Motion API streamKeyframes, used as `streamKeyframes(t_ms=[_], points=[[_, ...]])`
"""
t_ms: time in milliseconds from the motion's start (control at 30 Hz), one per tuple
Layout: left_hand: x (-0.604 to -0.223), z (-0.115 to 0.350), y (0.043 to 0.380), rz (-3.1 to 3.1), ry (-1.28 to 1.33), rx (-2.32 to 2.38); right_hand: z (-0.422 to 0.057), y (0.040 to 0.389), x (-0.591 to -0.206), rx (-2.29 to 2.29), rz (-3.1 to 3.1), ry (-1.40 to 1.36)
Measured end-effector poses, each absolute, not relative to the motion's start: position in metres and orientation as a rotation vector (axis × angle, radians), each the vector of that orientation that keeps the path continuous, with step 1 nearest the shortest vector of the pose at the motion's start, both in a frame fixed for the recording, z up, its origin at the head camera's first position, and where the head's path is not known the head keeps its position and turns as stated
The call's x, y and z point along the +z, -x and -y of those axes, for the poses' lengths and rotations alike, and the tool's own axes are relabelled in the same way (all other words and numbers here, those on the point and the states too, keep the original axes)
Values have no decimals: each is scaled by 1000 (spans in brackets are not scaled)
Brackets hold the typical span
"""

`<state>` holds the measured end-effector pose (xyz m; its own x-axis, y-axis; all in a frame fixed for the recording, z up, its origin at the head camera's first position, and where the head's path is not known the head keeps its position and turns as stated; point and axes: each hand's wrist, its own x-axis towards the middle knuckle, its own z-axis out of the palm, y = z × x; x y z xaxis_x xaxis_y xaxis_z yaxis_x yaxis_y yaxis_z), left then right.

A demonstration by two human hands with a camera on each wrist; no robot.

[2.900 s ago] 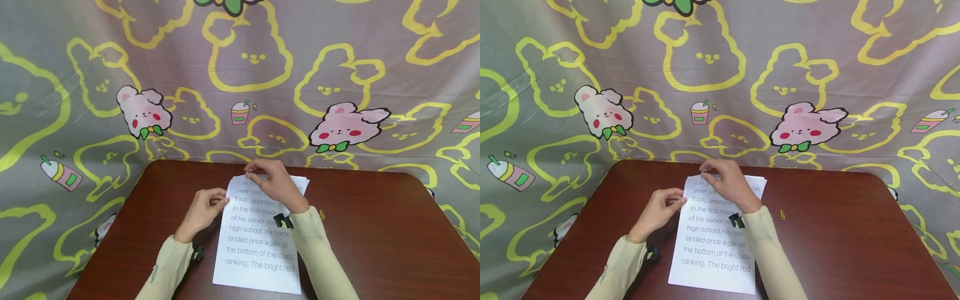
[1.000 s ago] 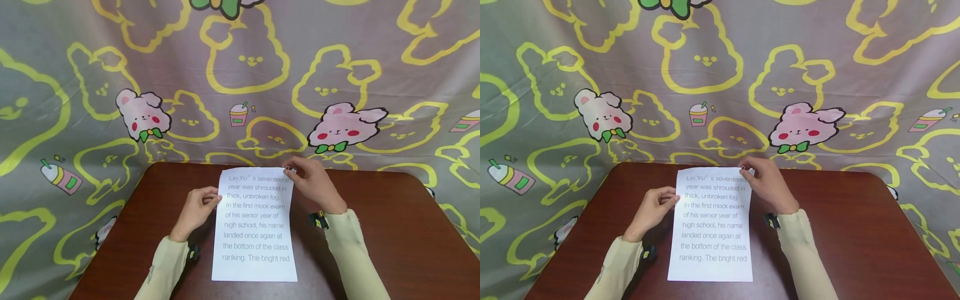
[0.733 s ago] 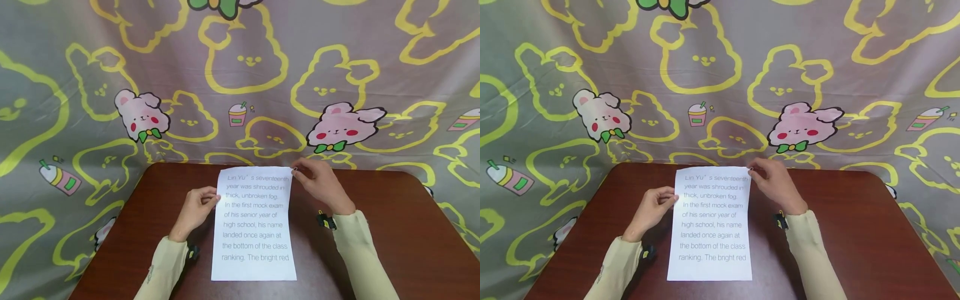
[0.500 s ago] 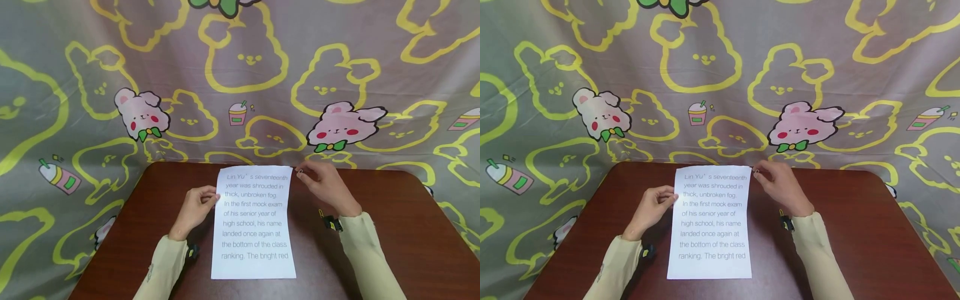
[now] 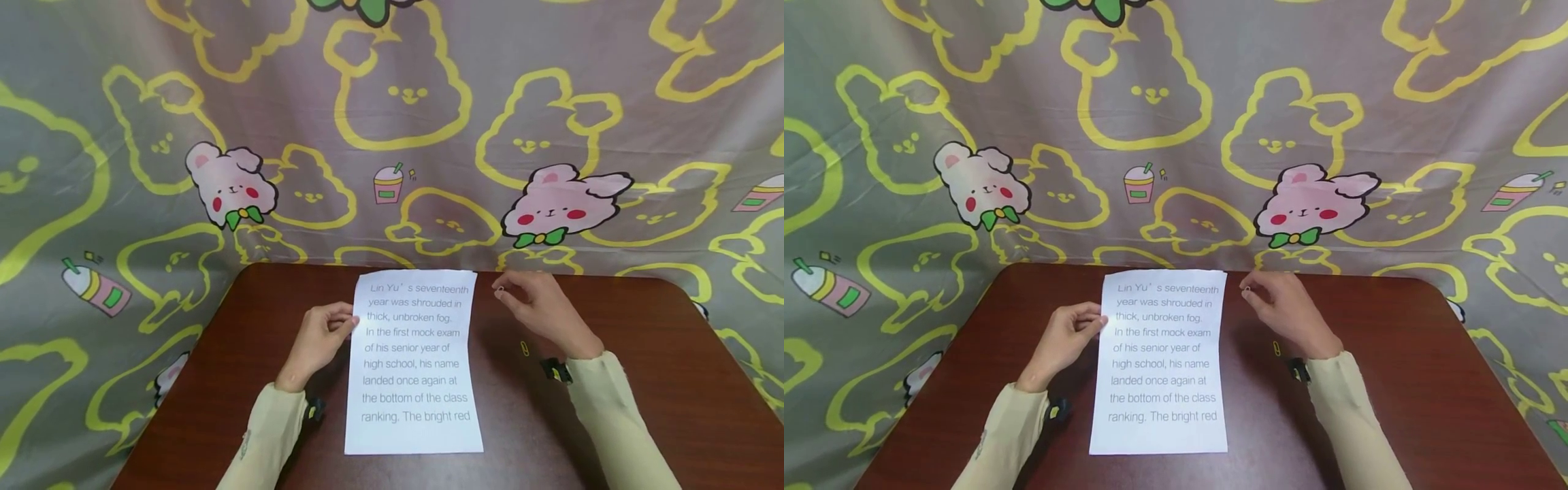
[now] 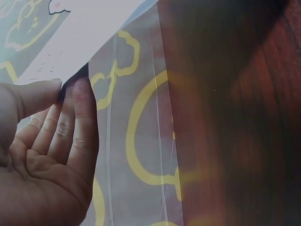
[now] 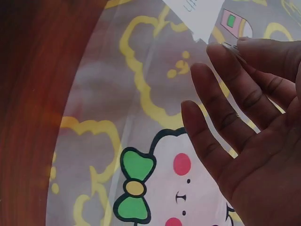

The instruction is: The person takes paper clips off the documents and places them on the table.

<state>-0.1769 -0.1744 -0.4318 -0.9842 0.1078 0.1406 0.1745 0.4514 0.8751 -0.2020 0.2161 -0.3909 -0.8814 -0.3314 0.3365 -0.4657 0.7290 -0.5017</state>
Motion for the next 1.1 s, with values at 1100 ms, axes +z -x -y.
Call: streamKeyframes(t_ms=[1100], points=[[-440, 175, 180, 2653, 210, -1575, -230, 203, -409, 913, 2983, -658]])
